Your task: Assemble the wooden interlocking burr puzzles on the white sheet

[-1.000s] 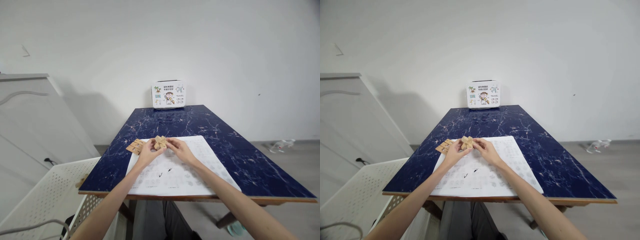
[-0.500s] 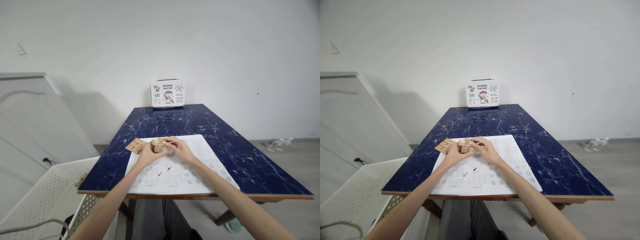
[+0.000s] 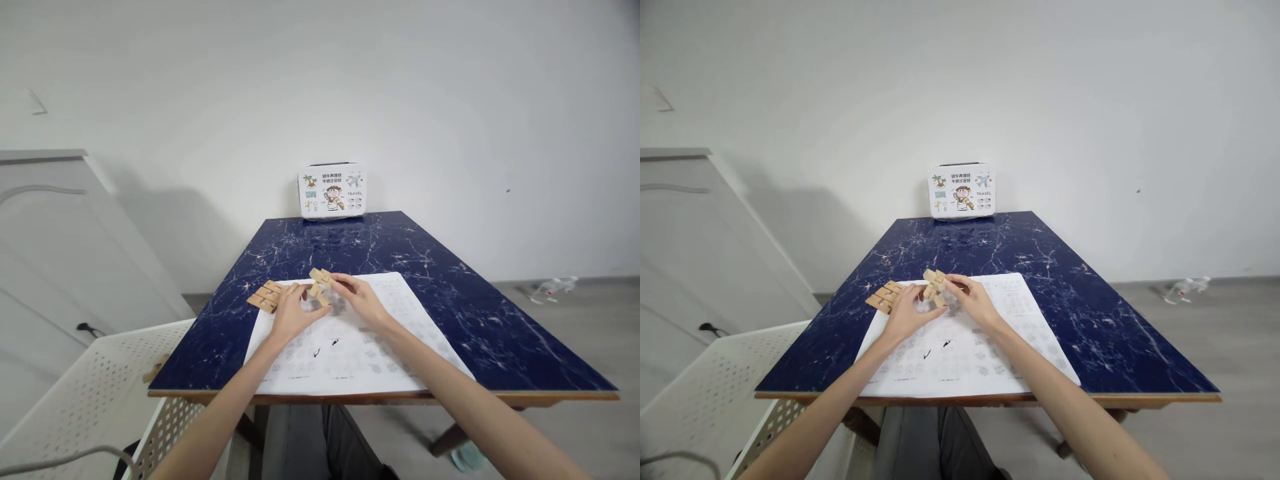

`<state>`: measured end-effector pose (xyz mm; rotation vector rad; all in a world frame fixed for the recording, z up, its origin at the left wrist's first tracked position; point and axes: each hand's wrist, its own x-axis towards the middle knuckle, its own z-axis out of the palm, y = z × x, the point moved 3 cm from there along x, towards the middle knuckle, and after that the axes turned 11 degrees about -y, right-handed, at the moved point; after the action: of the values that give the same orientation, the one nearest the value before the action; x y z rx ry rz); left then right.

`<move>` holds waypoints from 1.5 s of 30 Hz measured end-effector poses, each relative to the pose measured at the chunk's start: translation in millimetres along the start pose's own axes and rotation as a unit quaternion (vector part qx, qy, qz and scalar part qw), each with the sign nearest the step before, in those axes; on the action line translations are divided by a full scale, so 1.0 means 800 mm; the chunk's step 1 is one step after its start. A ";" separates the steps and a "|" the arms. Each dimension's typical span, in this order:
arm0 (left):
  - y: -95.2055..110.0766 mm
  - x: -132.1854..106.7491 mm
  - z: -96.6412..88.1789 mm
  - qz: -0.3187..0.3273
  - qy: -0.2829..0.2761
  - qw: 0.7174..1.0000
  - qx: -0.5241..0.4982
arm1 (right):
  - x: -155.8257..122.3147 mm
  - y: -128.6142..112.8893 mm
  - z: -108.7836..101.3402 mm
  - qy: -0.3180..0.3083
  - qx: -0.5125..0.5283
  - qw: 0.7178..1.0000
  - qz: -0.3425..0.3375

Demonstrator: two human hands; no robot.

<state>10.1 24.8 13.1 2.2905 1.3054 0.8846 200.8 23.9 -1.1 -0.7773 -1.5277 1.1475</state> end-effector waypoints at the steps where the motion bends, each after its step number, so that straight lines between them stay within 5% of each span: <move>1: -0.002 0.000 0.001 -0.002 0.000 1.000 0.022 | 0.001 0.003 -0.002 0.012 0.005 1.000 0.007; 6: -0.009 -0.001 0.007 -0.034 -0.023 0.998 0.048 | 0.003 0.012 -0.009 0.043 -0.004 0.999 0.031; 15: 0.011 -0.001 -0.002 0.066 0.000 0.998 0.007 | 0.001 0.013 -0.005 0.013 0.004 1.000 0.024; 23: -0.006 0.004 -0.008 -0.031 0.046 0.998 -0.023 | -0.001 0.007 0.005 -0.040 -0.009 0.999 0.025; 29: 0.000 -0.004 -0.022 -0.074 0.122 0.980 0.138 | 0.001 0.022 -0.009 0.069 -0.144 0.987 0.028; 37: 0.019 -0.009 -0.015 -0.086 -0.014 0.970 0.227 | -0.009 0.019 0.001 0.058 -0.362 0.930 0.037; 40: 0.022 -0.012 -0.013 -0.107 -0.041 0.968 0.225 | -0.010 0.013 0.007 0.037 -0.362 0.931 0.038; 45: 0.024 -0.016 -0.010 -0.035 -0.031 0.981 0.187 | -0.011 0.005 0.015 -0.020 -0.322 0.946 0.023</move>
<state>12.1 3.8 26.1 2.5037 1.6278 0.5768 191.6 13.7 -8.2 -1.2284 -1.9562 0.6836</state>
